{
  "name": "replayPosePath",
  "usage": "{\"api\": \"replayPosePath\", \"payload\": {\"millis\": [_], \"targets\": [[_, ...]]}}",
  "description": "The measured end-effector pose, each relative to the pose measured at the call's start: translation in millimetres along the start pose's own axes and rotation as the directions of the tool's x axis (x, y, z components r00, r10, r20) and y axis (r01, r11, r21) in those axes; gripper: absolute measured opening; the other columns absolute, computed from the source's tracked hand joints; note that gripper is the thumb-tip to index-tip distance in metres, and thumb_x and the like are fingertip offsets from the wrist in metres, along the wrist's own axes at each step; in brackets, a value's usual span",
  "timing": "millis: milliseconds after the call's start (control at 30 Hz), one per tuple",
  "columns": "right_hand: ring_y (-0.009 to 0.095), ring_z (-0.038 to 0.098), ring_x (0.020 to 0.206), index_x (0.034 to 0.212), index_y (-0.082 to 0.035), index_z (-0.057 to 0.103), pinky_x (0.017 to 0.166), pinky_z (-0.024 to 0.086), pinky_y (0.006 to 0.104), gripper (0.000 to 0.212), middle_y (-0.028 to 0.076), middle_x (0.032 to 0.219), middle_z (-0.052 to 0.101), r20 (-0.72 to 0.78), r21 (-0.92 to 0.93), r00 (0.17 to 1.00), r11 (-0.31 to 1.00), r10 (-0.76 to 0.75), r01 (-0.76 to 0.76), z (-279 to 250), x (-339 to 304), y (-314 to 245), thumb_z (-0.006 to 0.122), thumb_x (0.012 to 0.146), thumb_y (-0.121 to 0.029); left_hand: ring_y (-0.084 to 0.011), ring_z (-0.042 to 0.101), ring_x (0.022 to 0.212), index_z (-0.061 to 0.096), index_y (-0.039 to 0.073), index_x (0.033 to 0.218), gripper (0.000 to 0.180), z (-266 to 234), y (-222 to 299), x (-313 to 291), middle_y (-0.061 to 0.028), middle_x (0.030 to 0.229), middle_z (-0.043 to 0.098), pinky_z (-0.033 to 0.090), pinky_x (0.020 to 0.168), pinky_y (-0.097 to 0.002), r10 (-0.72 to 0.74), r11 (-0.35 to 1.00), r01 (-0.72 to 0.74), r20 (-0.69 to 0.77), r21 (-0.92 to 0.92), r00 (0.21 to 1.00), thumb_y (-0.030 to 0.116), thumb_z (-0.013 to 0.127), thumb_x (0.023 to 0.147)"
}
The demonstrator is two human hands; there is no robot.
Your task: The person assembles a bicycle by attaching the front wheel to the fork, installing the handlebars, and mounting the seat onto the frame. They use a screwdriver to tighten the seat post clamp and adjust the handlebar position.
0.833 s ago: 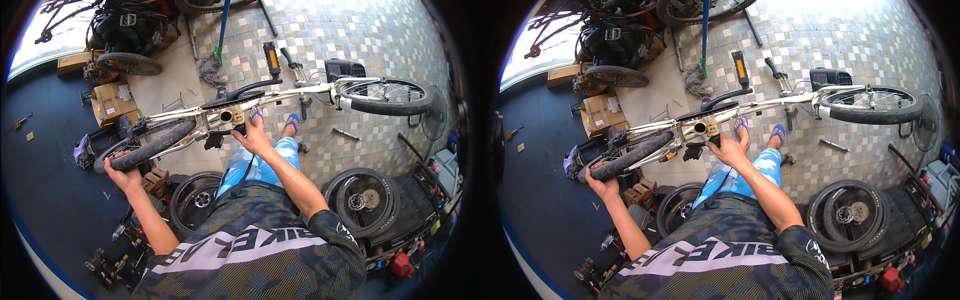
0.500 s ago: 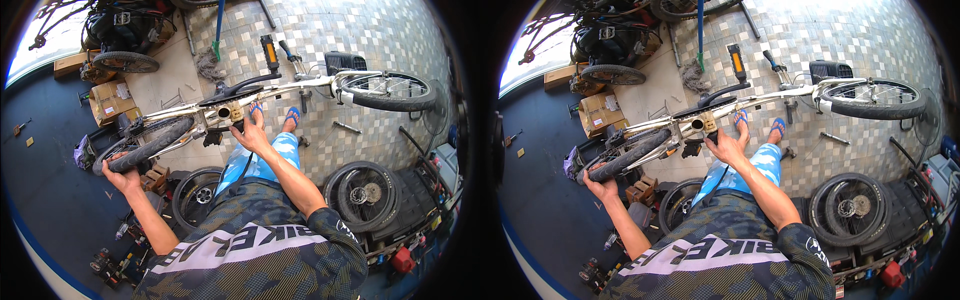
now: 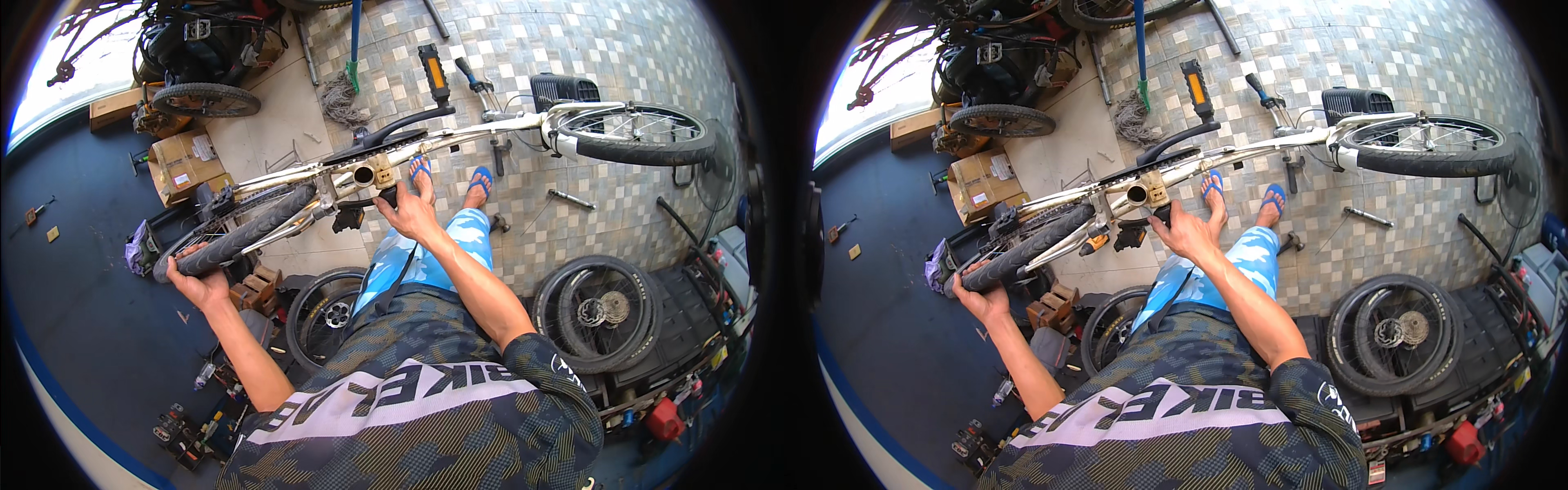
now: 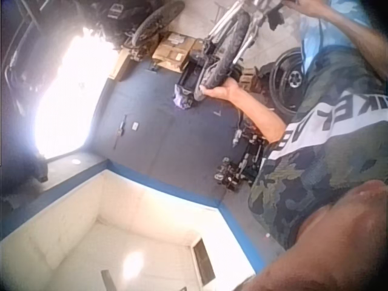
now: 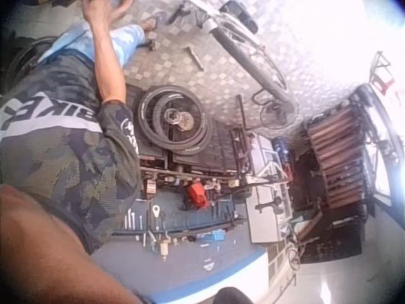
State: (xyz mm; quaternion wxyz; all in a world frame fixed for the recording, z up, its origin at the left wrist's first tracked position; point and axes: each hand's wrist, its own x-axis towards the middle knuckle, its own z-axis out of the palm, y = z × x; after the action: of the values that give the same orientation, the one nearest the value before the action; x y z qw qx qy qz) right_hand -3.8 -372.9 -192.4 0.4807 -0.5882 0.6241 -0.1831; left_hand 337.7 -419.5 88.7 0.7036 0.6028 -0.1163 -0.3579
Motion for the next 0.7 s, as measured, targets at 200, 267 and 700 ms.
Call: {"api": "replayPosePath", "payload": {"millis": [200,267,700], "targets": [[0.061,0.04,0.134,0.114,0.008,0.065,0.12,0.018,0.0623,0.066,0.038,0.104,0.068,0.016,0.005,1.0,1.0,0.009,-0.009,0.7,0.9,1.1,0.065,0.096,-0.055,-0.0246,0.064,0.087,0.058,0.011,0.094,0.021,3.2,-0.6,-1.7,-0.0077,0.086,0.063,0.054,0.096,-0.0474,-0.01,1.0,0.01,0.007,0.009,1.0,0.029,0.069,0.095],[0.061,0.042,0.132,0.113,0.008,0.065,0.12,0.018,0.0621,0.065,0.036,0.1,0.07,-0.013,-0.003,1.0,1.0,-0.001,0.001,0.9,0.0,0.3,0.065,0.096,-0.055,-0.0247,0.065,0.087,0.058,0.011,0.094,0.021,5.4,-0.9,-3.1,-0.0076,0.086,0.063,0.055,0.095,-0.0477,0.0,1.0,0.0,0.006,0.028,1.0,0.029,0.069,0.094],[0.057,0.068,0.078,0.107,0.008,0.053,0.082,0.049,0.0629,0.064,0.039,0.074,0.066,-0.079,-0.056,0.994,0.996,-0.073,0.069,-2.7,0.4,-1.1,0.058,0.101,-0.056,-0.0279,0.066,0.088,0.058,0.009,0.092,0.024,4.3,-1.7,0.3,-0.011,0.088,0.065,0.055,0.096,-0.0473,0.021,0.998,-0.02,-0.003,0.064,1.0,0.031,0.066,0.096]]}}
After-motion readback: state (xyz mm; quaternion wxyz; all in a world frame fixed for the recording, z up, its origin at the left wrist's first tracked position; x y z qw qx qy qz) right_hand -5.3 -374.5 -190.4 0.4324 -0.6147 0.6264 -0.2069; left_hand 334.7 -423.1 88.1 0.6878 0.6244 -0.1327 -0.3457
